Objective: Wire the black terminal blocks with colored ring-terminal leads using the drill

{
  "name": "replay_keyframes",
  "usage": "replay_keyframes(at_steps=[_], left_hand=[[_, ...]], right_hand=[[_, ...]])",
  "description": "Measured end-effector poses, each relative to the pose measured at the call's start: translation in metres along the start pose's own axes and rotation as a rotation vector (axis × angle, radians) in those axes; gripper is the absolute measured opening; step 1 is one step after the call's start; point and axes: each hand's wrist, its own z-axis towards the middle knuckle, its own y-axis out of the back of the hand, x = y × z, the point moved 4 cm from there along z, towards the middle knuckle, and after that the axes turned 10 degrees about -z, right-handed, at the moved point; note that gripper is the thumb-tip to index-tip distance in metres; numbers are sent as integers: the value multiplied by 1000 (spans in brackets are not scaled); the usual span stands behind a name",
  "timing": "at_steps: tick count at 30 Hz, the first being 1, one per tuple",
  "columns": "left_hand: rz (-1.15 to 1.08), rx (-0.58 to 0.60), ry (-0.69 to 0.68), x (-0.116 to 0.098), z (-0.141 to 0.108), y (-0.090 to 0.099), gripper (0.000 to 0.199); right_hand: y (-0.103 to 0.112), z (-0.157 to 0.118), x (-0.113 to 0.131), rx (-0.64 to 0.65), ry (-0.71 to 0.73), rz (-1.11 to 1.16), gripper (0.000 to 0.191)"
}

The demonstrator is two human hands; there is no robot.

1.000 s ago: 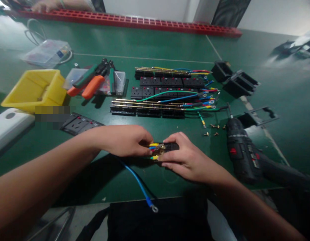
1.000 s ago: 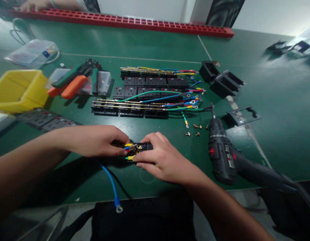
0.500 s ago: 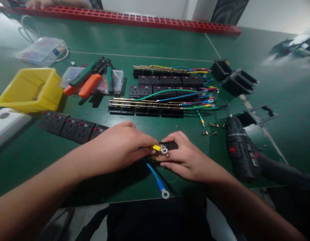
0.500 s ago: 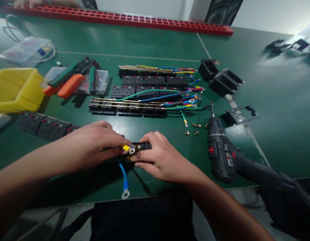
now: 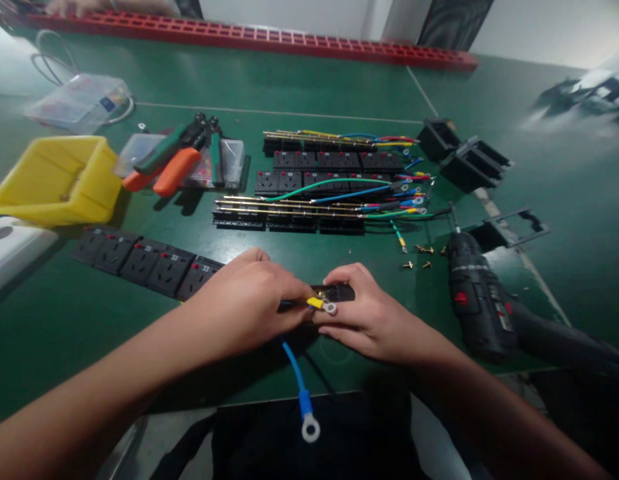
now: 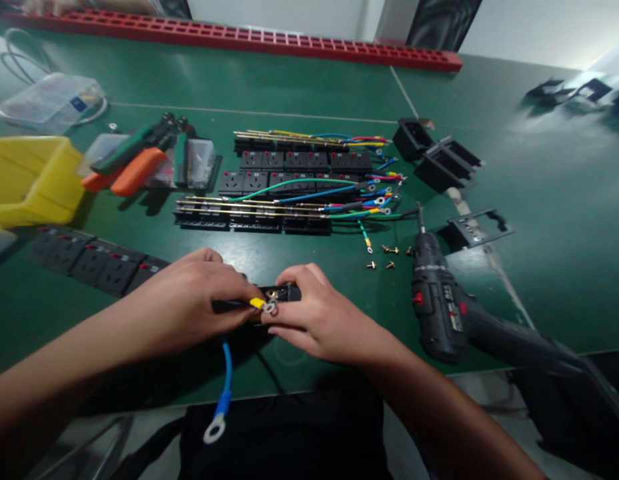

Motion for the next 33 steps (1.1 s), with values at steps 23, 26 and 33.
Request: replay_keyframes(at_steps=[23, 26, 33], left_hand=[[-124, 70, 174, 13, -4, -4, 13], [-192, 82, 175, 14, -5, -5, 15], [-274, -18, 153, 14, -3, 1, 15]], right_hand=[[0, -5, -4, -80, -10, -23, 24], [1, -5, -2, -100, 31, -107, 25], [3, -3, 1, -89, 77, -259, 23]])
